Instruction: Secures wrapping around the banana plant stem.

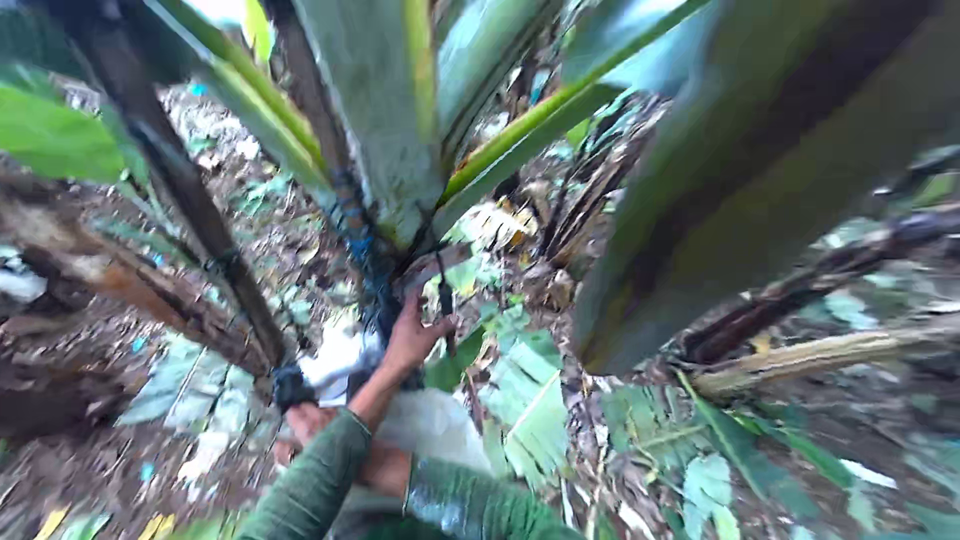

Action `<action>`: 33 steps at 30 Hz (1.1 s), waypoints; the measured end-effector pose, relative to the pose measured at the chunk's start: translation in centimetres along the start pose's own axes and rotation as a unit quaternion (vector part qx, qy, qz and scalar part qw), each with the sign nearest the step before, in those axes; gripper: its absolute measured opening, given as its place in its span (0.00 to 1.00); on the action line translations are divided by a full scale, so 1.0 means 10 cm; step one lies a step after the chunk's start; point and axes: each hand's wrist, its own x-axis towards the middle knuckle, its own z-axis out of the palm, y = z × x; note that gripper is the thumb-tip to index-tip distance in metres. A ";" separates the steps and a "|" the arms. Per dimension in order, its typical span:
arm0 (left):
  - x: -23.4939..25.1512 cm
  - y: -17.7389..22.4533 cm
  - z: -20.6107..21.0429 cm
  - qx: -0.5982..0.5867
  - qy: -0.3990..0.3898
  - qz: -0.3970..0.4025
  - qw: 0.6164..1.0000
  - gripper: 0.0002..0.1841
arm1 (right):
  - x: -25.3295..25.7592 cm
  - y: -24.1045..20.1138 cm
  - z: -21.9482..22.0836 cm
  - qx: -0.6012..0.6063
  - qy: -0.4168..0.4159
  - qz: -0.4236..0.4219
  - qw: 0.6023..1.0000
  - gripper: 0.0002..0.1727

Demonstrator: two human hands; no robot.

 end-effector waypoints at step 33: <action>-2.72 0.69 -3.06 0.545 -0.013 -0.269 0.794 0.18 | 0.53 0.55 0.08 -0.110 -0.129 -0.085 0.982 0.21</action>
